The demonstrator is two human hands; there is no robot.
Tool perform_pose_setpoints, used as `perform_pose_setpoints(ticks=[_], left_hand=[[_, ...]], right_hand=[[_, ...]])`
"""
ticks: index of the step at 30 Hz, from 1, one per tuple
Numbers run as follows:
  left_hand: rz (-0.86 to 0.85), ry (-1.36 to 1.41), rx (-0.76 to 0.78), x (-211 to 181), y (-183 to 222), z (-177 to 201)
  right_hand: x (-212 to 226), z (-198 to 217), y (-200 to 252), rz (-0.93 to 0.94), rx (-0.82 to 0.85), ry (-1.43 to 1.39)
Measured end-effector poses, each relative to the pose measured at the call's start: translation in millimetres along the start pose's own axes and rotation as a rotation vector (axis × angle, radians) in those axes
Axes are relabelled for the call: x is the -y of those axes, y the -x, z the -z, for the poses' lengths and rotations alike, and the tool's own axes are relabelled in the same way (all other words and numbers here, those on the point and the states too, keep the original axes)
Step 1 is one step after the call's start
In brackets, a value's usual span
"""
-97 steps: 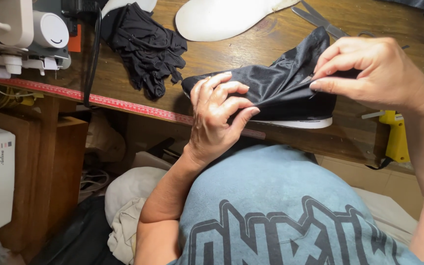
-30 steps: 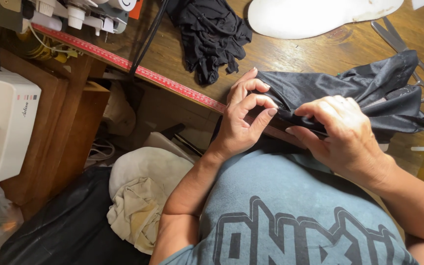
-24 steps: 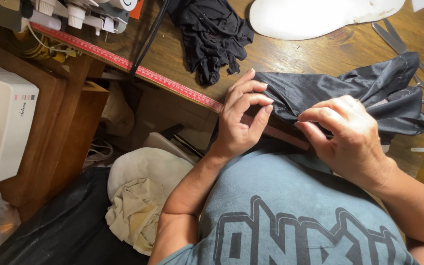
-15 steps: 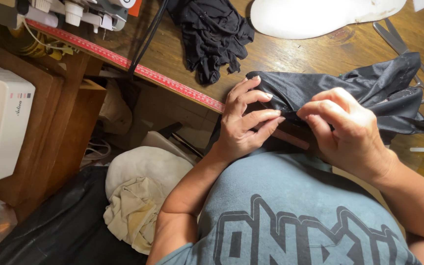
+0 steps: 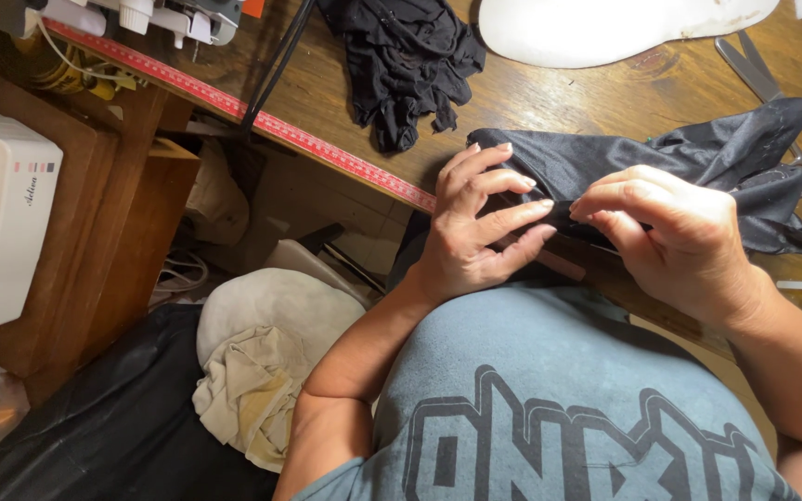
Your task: Fitting and securing a fabric upper onto a shoe last by hand
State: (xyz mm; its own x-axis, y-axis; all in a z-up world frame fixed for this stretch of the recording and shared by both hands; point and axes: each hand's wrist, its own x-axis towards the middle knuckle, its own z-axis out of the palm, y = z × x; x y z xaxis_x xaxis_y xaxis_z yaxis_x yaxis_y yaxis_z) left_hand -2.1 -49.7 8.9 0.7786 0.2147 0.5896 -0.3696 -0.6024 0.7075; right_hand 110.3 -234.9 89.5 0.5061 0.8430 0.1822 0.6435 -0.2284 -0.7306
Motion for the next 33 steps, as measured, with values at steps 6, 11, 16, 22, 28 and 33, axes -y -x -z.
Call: perform_pose_setpoints(ticks=[6, 11, 16, 22, 28, 33], left_hand=[[0.094, 0.043, 0.100, -4, -12, 4], [0.144, 0.049, 0.233, -7, -22, 10], [0.140, 0.049, 0.265, -3, -25, 13], [0.264, 0.311, 0.270, 6, -27, 37], [0.102, 0.174, 0.161, 5, -20, 29], [0.077, 0.126, 0.169, 4, -15, 23]], right_hand=[[-2, 3, 1, 0.044, 0.005, -0.001], [-9, 9, 4, 0.060, 0.081, 0.108], [-13, 7, 4, 0.066, 0.130, 0.176], [-15, 1, -3, -0.053, 0.167, 0.160], [-17, 1, -1, -0.096, 0.169, 0.129], [-9, -1, 2, -0.023, 0.131, 0.176]])
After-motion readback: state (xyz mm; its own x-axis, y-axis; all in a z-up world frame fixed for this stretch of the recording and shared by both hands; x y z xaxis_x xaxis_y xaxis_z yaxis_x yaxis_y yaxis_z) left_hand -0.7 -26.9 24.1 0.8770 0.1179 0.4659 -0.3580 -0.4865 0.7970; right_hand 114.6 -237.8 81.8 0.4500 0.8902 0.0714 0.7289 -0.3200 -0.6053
